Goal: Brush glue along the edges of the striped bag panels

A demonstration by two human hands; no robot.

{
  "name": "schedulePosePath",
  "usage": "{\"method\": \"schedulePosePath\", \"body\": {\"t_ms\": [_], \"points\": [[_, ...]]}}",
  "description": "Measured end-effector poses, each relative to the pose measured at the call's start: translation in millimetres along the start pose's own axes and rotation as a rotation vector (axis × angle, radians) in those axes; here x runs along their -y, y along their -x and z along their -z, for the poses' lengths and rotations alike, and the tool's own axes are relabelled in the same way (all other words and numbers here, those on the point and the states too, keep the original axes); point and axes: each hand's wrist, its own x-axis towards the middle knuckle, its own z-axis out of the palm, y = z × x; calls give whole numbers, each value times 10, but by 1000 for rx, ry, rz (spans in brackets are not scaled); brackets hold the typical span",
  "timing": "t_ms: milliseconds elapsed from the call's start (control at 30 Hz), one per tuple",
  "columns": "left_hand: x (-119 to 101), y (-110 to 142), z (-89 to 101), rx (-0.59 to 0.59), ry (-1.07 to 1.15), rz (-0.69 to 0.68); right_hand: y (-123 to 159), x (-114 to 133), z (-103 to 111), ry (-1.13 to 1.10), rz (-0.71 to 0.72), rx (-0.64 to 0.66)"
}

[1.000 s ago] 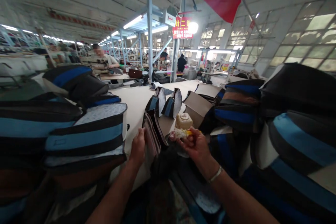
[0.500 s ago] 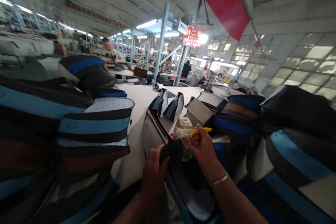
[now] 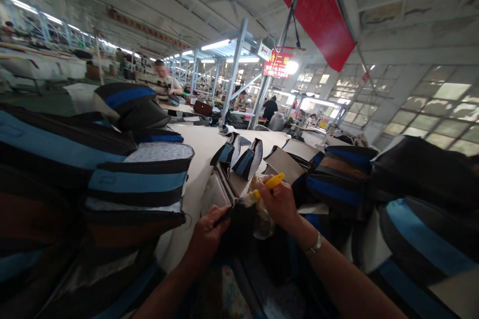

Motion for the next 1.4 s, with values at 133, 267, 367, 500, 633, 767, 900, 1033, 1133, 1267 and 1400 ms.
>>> {"method": "schedulePosePath", "body": {"t_ms": [133,267,367,500,633,767,900,1033,1133,1267,1400], "points": [[15,14,47,26,64,35,-63,-6,154,-14,-15,-73],[23,-8,53,44,137,66,-42,47,67,-134,-23,24],[19,-16,71,61,124,64,-25,45,38,-30,82,71],[10,-22,77,100,124,49,-44,112,54,-52,109,1],[-12,-32,75,128,86,34,-126,67,-26,-52,110,65],[-8,5,72,103,-195,-117,-209,-33,70,25,52,-26],[64,65,3,7,-664,-472,-191,118,207,-147,-3,-72],[141,91,-108,-111,-954,-739,-172,246,186,-34,218,262],[152,90,-169,-141,-1016,-835,-217,235,199,194,344,380],[120,93,-200,-144,-1019,-886,-257,224,202,242,263,311],[121,117,-208,-127,-1049,-896,-233,227,119,345,299,476]]}}
